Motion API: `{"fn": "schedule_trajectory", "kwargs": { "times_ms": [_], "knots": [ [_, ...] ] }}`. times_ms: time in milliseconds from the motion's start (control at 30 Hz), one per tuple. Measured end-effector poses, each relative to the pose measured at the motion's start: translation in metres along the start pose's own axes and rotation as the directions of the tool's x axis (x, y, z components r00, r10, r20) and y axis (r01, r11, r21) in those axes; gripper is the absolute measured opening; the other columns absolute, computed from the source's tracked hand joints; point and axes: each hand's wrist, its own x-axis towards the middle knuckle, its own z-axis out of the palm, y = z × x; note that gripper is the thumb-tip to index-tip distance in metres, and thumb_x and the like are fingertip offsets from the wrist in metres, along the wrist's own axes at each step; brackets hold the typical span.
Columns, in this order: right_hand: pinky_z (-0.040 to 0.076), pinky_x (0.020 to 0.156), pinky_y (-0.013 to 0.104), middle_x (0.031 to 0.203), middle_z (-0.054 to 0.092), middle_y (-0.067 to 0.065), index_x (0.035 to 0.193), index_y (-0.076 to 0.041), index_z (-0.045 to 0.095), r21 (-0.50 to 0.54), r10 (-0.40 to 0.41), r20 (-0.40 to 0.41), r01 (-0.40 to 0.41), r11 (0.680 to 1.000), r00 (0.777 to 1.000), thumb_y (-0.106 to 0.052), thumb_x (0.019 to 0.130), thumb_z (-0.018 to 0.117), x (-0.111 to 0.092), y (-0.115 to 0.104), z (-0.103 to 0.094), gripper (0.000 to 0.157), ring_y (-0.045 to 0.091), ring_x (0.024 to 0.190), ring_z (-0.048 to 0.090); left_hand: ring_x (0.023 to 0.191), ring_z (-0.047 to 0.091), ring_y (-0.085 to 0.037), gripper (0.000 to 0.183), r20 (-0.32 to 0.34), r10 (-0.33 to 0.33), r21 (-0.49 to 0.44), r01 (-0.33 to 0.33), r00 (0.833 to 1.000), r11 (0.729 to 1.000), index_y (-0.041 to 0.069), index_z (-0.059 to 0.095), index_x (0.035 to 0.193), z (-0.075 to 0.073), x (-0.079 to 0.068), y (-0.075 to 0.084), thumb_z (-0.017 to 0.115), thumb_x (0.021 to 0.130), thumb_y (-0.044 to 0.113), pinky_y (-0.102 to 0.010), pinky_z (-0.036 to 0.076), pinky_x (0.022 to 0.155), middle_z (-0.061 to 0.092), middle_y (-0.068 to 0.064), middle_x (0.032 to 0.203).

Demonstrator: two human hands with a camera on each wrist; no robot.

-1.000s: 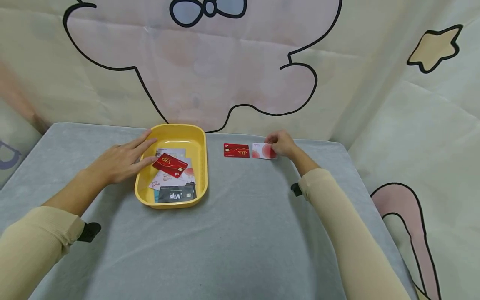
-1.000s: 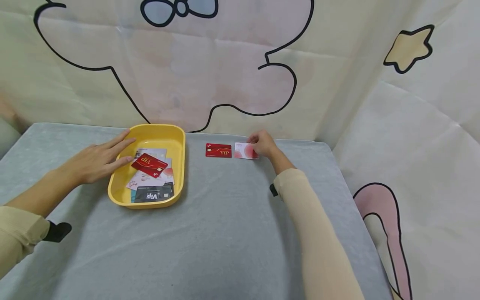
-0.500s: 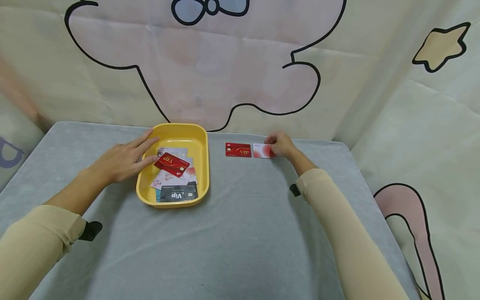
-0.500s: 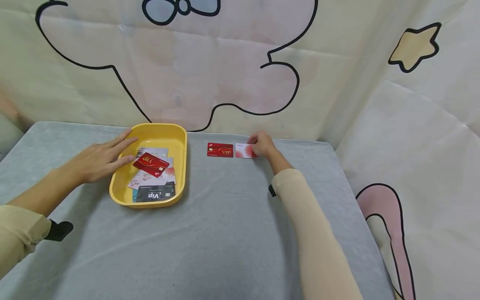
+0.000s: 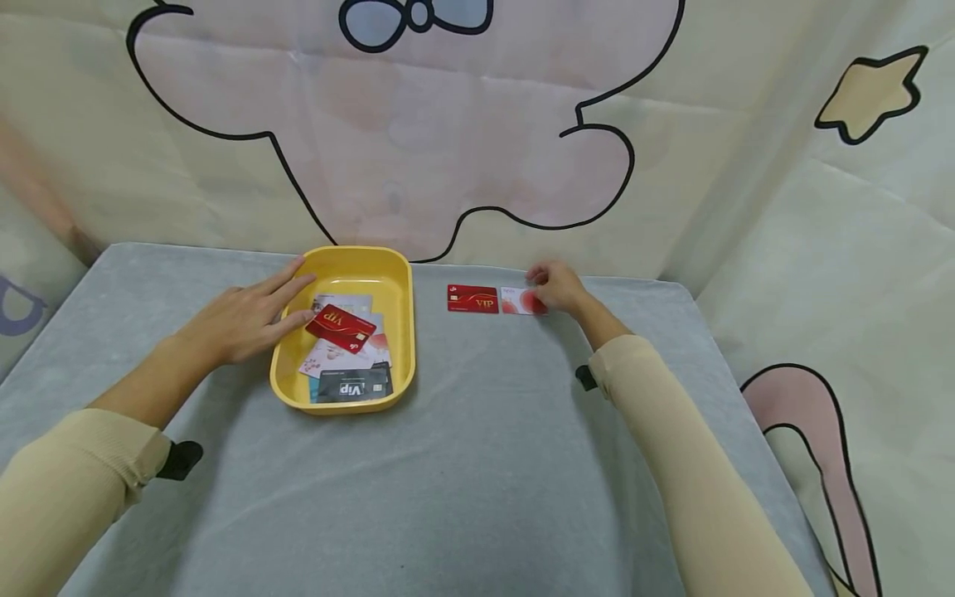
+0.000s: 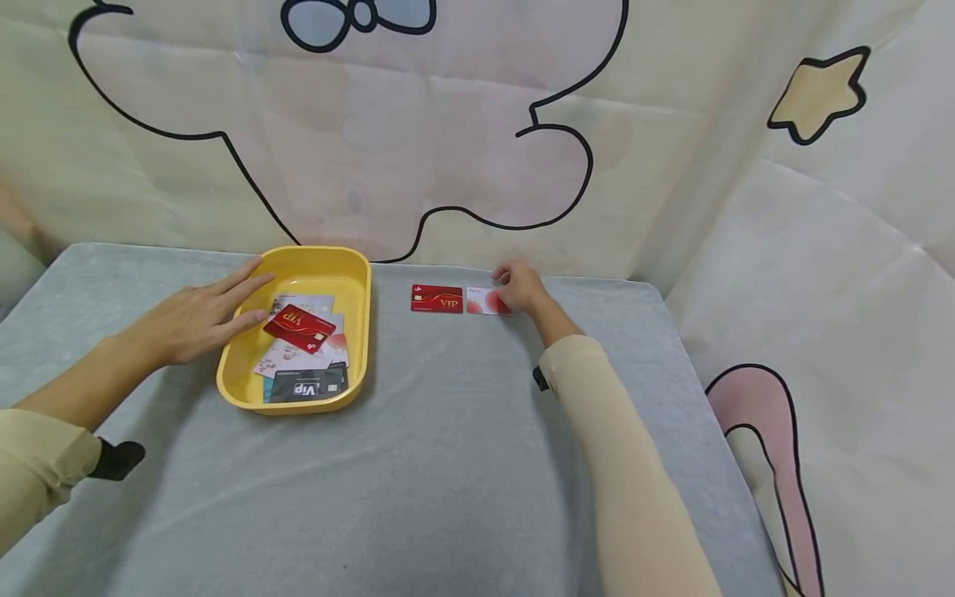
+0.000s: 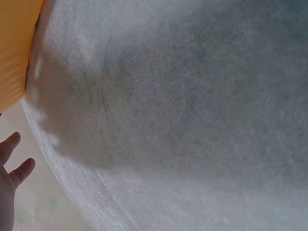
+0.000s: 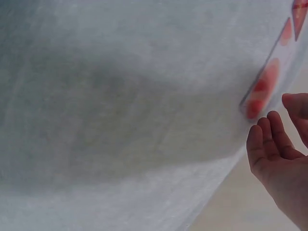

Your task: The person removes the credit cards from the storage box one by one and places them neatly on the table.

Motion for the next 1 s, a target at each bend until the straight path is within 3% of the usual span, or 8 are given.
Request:
{"fn": "schedule_trajectory", "kwargs": {
  "times_ms": [167, 467, 700, 1000],
  "knots": [
    [0.043, 0.104, 0.047, 0.128, 0.055, 0.02, 0.127, 0.001, 0.057, 0.042, -0.048, -0.014, 0.049, 0.998, 0.999, -0.007, 0.097, 0.057, -0.005, -0.017, -0.006, 0.031, 0.034, 0.118, 0.049, 0.128, 0.047, -0.051, 0.072, -0.009, 0.007, -0.001, -0.007, 1.0, 1.0, 0.01, 0.026, 0.158, 0.001, -0.001, 0.0, 0.037, 0.102, 0.054, -0.067, 0.037, 0.101, 0.008, -0.014, 0.166],
    [0.047, 0.102, 0.042, 0.127, 0.058, 0.017, 0.131, -0.001, 0.057, 0.111, -0.2, 0.028, 0.196, 0.974, 0.979, -0.017, 0.095, 0.065, -0.017, -0.072, -0.009, 0.04, 0.029, 0.118, 0.053, 0.128, 0.047, -0.051, 0.072, -0.017, 0.018, 0.004, -0.018, 1.0, 1.0, 0.01, 0.026, 0.158, 0.001, -0.001, -0.001, 0.036, 0.102, 0.055, -0.066, 0.038, 0.101, 0.008, -0.014, 0.167],
    [0.051, 0.098, 0.035, 0.127, 0.061, 0.012, 0.129, -0.006, 0.058, 0.166, -0.316, 0.086, 0.3, 0.94, 0.945, -0.022, 0.094, 0.069, -0.026, -0.109, 0.006, 0.04, 0.024, 0.116, 0.058, 0.129, 0.047, -0.051, 0.072, -0.011, 0.014, 0.005, -0.014, 1.0, 1.0, 0.01, 0.025, 0.158, 0.002, -0.002, -0.002, 0.037, 0.102, 0.055, -0.067, 0.038, 0.1, 0.009, -0.015, 0.166],
    [0.054, 0.092, 0.027, 0.128, 0.062, 0.011, 0.129, -0.006, 0.059, 0.205, -0.44, 0.179, 0.404, 0.891, 0.88, -0.027, 0.092, 0.072, -0.041, -0.145, 0.029, 0.045, 0.021, 0.115, 0.06, 0.129, 0.046, -0.051, 0.073, -0.018, 0.016, 0.004, -0.016, 1.0, 1.0, 0.011, 0.025, 0.158, 0.002, -0.001, -0.003, 0.036, 0.102, 0.056, -0.068, 0.037, 0.101, 0.009, -0.015, 0.166]
  ]
}}
